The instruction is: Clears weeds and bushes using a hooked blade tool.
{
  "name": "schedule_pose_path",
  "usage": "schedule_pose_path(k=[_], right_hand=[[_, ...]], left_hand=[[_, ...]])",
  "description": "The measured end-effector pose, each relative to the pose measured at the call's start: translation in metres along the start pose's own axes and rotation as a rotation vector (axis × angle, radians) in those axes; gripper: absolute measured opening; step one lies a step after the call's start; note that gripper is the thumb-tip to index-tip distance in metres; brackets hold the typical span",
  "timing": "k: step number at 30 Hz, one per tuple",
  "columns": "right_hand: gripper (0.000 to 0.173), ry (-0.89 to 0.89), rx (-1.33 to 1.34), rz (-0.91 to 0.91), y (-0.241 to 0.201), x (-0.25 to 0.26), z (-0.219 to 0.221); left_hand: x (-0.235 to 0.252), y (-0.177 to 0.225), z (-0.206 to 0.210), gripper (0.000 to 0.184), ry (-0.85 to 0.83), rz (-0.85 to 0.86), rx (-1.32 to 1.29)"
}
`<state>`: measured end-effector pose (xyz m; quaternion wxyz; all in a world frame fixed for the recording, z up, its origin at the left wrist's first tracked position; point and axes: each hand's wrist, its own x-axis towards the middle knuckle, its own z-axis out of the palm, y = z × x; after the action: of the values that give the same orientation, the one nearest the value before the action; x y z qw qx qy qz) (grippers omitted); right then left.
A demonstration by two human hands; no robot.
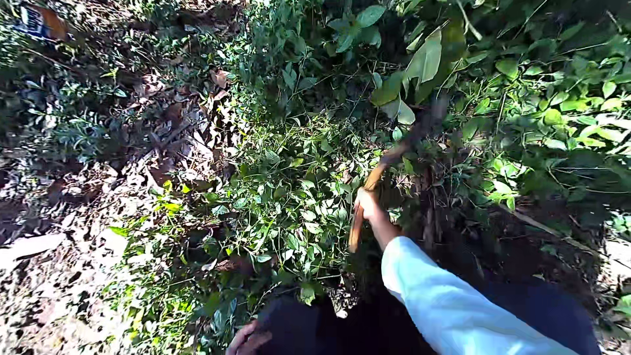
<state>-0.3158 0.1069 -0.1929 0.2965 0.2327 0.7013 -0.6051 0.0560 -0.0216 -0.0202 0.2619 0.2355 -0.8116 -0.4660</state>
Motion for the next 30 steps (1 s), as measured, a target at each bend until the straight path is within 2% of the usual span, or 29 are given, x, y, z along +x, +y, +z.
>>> schedule_pose_path(k=[1,3,5,6,8,11,13,14,15,17,18,20,21,22,24,26,28,29,30], right_hand=[[0.039,-0.166,-0.272,0.086,0.045,-0.027,0.009],[0.052,-0.420,-0.556,0.189,0.098,-0.082,0.000],[0.057,-0.397,-0.619,0.147,0.112,-0.099,-0.040],[0.057,-0.323,-0.599,0.098,0.102,-0.097,-0.059],[0.055,-0.094,-0.435,-0.028,0.050,-0.085,-0.084],[0.035,0.180,0.126,-0.216,-0.058,-0.040,-0.094],[0.019,0.245,0.430,-0.297,-0.108,-0.004,-0.094],[0.010,0.229,0.479,-0.270,-0.113,0.009,-0.083],[0.007,0.180,0.421,-0.193,-0.096,0.013,-0.066],[0.015,0.009,0.056,0.027,-0.003,-0.013,-0.027],[0.025,-0.119,-0.187,0.138,0.046,-0.043,-0.021],[0.049,-0.305,-0.447,0.275,0.113,-0.099,-0.036],[0.053,-0.307,-0.461,0.282,0.124,-0.112,-0.053],[0.055,-0.251,-0.421,0.260,0.115,-0.117,-0.072],[0.045,-0.048,-0.198,0.123,0.062,-0.104,-0.097],[0.022,0.159,0.207,-0.063,-0.023,-0.071,-0.103],[0.012,0.278,0.509,-0.184,-0.095,-0.035,-0.106],[0.014,0.295,0.558,-0.199,-0.108,-0.018,-0.102],[0.017,0.275,0.502,-0.164,-0.102,-0.008,-0.090]], left_hand=[[0.004,-0.002,0.001,0.034,-0.001,0.002,0.002],[0.014,-0.005,0.003,0.033,-0.005,-0.006,0.013],[0.019,-0.007,0.009,0.033,-0.018,-0.020,0.008],[0.019,-0.008,0.010,0.031,-0.030,-0.020,0.000],[0.018,-0.009,0.012,0.029,-0.044,-0.010,-0.017],[0.012,-0.012,0.012,0.027,-0.017,0.007,-0.063],[0.007,-0.010,0.008,0.027,-0.004,-0.007,-0.074],[0.005,-0.008,0.007,0.027,0.005,-0.008,-0.071],[0.002,-0.006,0.007,0.028,0.008,-0.011,-0.063],[0.003,-0.003,0.010,0.028,0.013,-0.007,-0.038],[0.006,-0.003,0.013,0.028,0.008,-0.007,-0.029],[0.016,-0.002,0.017,0.026,0.007,-0.004,-0.023],[0.019,0.000,0.019,0.027,0.005,-0.006,-0.029],[0.021,0.001,0.022,0.028,0.001,-0.005,-0.028],[0.019,0.005,0.025,0.031,-0.022,0.005,-0.016],[0.018,0.007,0.025,0.031,-0.017,0.017,-0.027],[0.013,0.007,0.023,0.029,0.006,0.037,-0.033],[0.011,0.007,0.020,0.029,0.011,0.040,-0.023],[0.008,0.008,0.019,0.030,0.013,0.034,-0.014]])
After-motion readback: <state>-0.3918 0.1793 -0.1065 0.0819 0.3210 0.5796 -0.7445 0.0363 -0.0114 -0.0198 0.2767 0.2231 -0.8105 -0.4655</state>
